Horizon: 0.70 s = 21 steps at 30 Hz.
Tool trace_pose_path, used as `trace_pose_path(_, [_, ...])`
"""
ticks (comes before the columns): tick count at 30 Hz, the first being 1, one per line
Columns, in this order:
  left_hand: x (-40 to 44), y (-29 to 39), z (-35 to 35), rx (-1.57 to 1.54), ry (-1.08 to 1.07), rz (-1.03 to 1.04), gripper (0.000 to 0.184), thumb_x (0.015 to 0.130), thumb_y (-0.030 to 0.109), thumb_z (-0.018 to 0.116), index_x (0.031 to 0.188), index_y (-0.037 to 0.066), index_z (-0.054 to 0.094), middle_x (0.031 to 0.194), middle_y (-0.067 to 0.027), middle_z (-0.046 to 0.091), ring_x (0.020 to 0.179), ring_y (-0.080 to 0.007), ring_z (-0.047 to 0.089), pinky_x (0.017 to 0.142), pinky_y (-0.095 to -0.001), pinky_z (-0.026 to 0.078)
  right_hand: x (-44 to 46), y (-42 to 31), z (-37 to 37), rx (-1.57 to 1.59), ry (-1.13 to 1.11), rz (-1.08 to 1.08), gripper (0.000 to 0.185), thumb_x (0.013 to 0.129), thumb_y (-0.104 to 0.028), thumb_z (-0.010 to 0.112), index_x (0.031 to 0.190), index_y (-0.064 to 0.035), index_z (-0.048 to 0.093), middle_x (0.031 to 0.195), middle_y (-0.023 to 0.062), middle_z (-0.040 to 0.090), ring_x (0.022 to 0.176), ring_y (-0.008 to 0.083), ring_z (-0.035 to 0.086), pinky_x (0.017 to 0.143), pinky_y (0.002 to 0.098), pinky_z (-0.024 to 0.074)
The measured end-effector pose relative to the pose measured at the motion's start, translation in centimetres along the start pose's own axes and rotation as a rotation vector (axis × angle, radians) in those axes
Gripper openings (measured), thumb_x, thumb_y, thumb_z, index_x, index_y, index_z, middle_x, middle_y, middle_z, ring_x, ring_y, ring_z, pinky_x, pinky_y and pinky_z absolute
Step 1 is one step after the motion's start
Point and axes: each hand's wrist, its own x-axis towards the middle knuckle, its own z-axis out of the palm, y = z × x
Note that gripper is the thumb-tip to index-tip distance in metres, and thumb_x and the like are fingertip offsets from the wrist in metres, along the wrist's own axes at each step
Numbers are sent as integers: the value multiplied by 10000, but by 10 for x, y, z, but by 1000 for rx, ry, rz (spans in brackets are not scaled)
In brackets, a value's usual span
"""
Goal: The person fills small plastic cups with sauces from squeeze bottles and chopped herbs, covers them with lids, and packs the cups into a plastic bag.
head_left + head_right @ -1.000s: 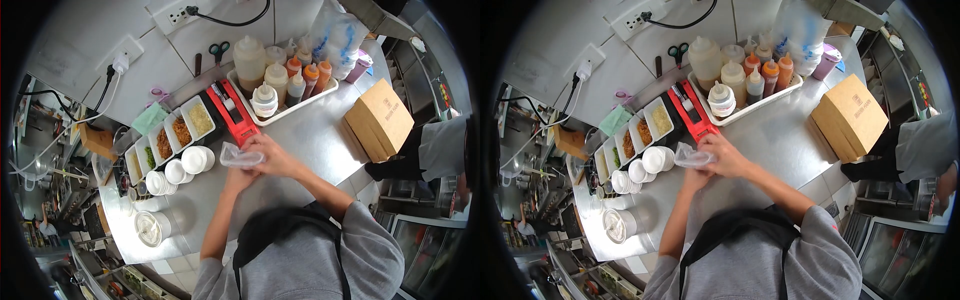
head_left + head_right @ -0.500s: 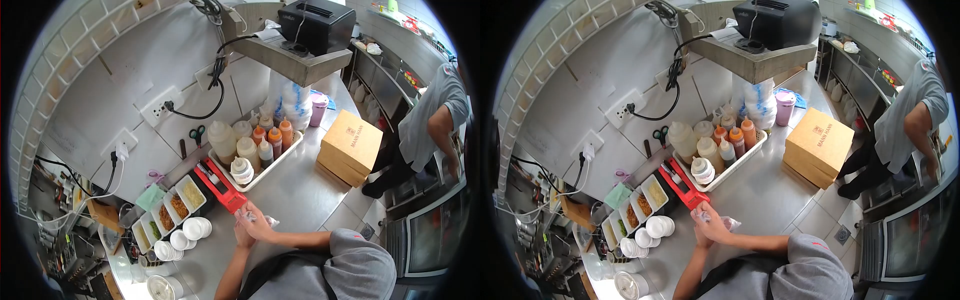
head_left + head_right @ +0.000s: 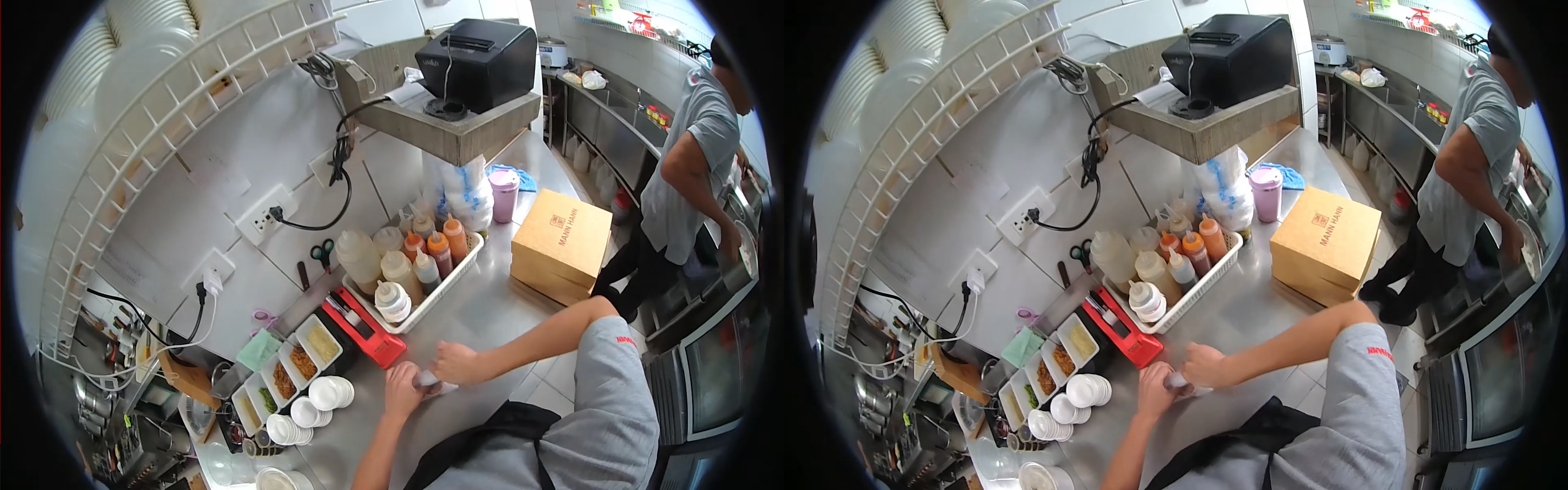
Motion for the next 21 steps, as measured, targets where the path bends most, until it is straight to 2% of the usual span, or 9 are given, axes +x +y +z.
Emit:
trace_pose_path(1, [-2,1,0,-33,-29,-16,342,611,165,731,889,67,558,912,-71,599,931,-263,576,830,-365,396,-2,2,2,121,-68,-40,284,881,-322,510,1009,-90,612,763,51,643,801,211,613,711,338,455])
trace_pose_path(4, [-2,8,1,-189,-43,211,344,637,153,722,928,70,558,963,-79,611,978,-253,577,875,-365,388,-17,0,-21,1484,-248,79,413,924,-413,479,836,-37,626,738,71,600,712,151,572,664,277,440])
trace_pose_path(7, [-11,11,21,-804,-70,-74,304,787,269,591,1020,76,564,1104,-100,581,1115,-243,513,986,-381,313,-15,-9,-1,1723,-69,138,437,928,-442,461,863,-39,618,731,62,595,716,151,563,648,284,448])
trace_pose_path(10, [-9,10,19,-740,-77,-76,329,873,309,478,1076,61,553,1186,-117,531,1173,-272,459,1026,-403,269,-16,-19,-2,1954,108,185,463,932,-472,444,890,-42,610,723,52,590,720,151,553,632,290,456])
trace_pose_path(12, [-3,12,5,-446,-167,156,312,856,266,532,1079,50,548,1186,-126,524,1168,-286,457,1022,-413,274,-24,-22,-6,1231,318,149,513,907,-522,446,1180,-94,517,881,97,631,802,220,619,642,355,501])
trace_pose_path(14, [-4,8,8,-392,-172,8,321,797,231,613,1058,51,560,1177,-113,520,1166,-285,457,1007,-423,286,-28,-21,4,482,507,18,616,883,-551,459,1322,-120,413,983,125,632,828,267,641,650,381,518])
trace_pose_path(15, [-7,6,11,-368,-175,-66,334,768,213,653,1047,52,566,1172,-107,518,1166,-285,456,1000,-427,292,-28,-13,8,424,469,-9,675,873,-445,502,1425,-157,242,1057,133,608,820,301,645,641,396,530])
trace_pose_path(18, [-9,-2,11,-211,-98,111,357,676,174,735,990,72,600,1142,-91,525,1153,-278,466,952,-411,331,-24,0,14,354,148,120,658,850,-305,517,1430,-159,242,1010,107,612,791,285,651,613,399,527])
trace_pose_path(21, [-11,11,-11,-76,-74,127,291,671,209,740,931,116,644,1084,-66,544,1088,-273,500,868,-385,364,-24,12,22,296,102,6,410,827,-241,506,1225,-143,491,945,107,626,792,275,655,594,411,517])
